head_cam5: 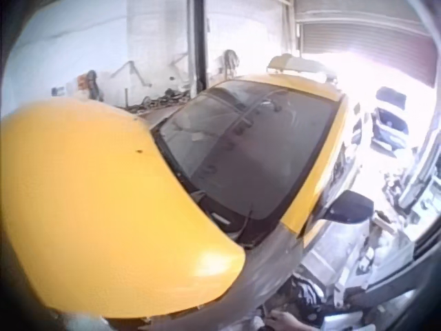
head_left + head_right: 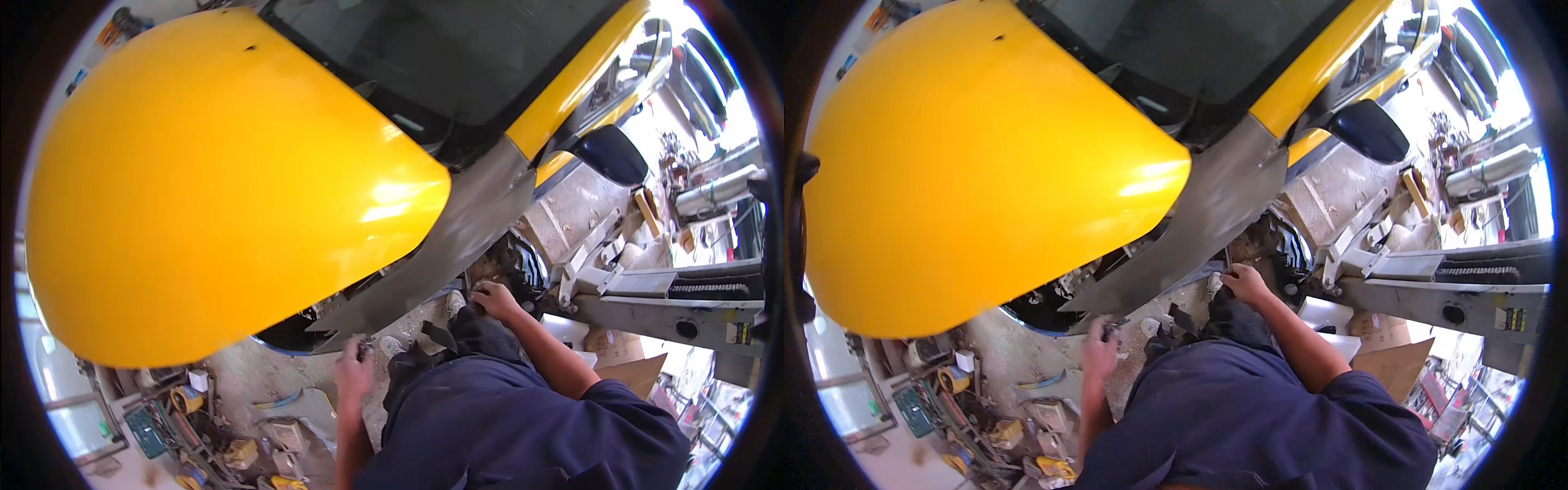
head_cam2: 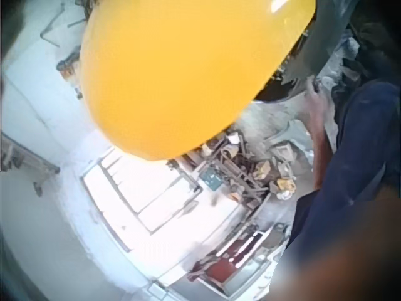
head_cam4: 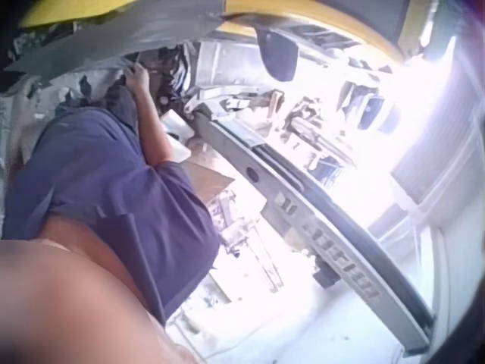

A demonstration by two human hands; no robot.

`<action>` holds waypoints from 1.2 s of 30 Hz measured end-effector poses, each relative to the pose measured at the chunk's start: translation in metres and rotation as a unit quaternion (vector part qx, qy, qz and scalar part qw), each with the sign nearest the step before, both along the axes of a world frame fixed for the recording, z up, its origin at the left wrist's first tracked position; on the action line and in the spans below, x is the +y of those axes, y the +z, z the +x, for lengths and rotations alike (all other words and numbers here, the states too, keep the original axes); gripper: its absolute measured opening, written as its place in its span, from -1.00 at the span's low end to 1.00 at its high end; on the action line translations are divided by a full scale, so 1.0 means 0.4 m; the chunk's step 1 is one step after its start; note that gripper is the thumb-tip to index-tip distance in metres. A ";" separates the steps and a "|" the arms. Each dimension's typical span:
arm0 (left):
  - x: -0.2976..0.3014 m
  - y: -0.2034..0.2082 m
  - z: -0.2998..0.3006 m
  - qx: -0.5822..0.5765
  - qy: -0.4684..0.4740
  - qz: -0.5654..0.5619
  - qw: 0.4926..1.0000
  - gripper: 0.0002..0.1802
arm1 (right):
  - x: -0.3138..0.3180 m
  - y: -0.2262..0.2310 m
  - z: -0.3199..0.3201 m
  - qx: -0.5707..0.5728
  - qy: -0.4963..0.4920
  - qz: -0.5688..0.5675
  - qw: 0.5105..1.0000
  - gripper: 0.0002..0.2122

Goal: The person works on the front of a yellow car with the hood open. They remove a small black plastic part from the hood hinge area, then use a screwdriver to pry and adjust the front bumper and hood alignment. The person repeatedly pries along the bumper edge and repositions the bumper panel.

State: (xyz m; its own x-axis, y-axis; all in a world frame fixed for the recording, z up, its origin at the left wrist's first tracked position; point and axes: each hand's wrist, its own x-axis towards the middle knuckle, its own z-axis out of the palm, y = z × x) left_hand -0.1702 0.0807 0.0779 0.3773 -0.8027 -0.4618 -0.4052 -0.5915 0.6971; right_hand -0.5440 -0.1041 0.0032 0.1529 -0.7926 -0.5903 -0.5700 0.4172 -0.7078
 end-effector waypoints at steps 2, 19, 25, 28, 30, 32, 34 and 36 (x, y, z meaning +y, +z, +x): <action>-0.041 -0.022 -0.097 0.010 -0.043 0.028 0.999 -0.52 | -0.029 -0.009 -0.084 0.070 0.056 -0.073 0.993 -0.75; -0.359 -0.230 -0.453 -0.009 -0.347 0.061 0.936 -0.57 | 0.030 -0.034 -0.475 -0.067 -0.281 0.042 0.957 -0.80; -0.289 -0.232 -0.408 -0.020 -0.320 0.064 0.945 -0.55 | 0.207 -0.045 -0.477 -0.030 -0.280 0.110 0.953 -0.83; -0.240 -0.234 -0.375 -0.010 -0.284 0.061 0.957 -0.58 | 0.240 -0.059 -0.477 -0.010 -0.260 0.122 0.958 -0.83; -0.195 -0.245 -0.349 -0.009 -0.259 0.060 0.964 -0.60 | 0.250 -0.067 -0.466 -0.018 -0.274 0.144 0.951 -0.82; -0.155 -0.273 -0.324 -0.019 -0.233 0.064 0.970 -0.62 | 0.240 -0.067 -0.460 -0.010 -0.227 0.095 0.969 -0.82; -0.106 -0.310 -0.297 -0.018 -0.212 0.076 0.974 -0.65 | 0.228 -0.056 -0.444 -0.008 -0.224 0.086 0.971 -0.82; -0.047 -0.346 -0.269 -0.018 -0.192 0.096 0.977 -0.67 | 0.211 -0.033 -0.430 -0.009 -0.199 0.062 0.978 -0.81</action>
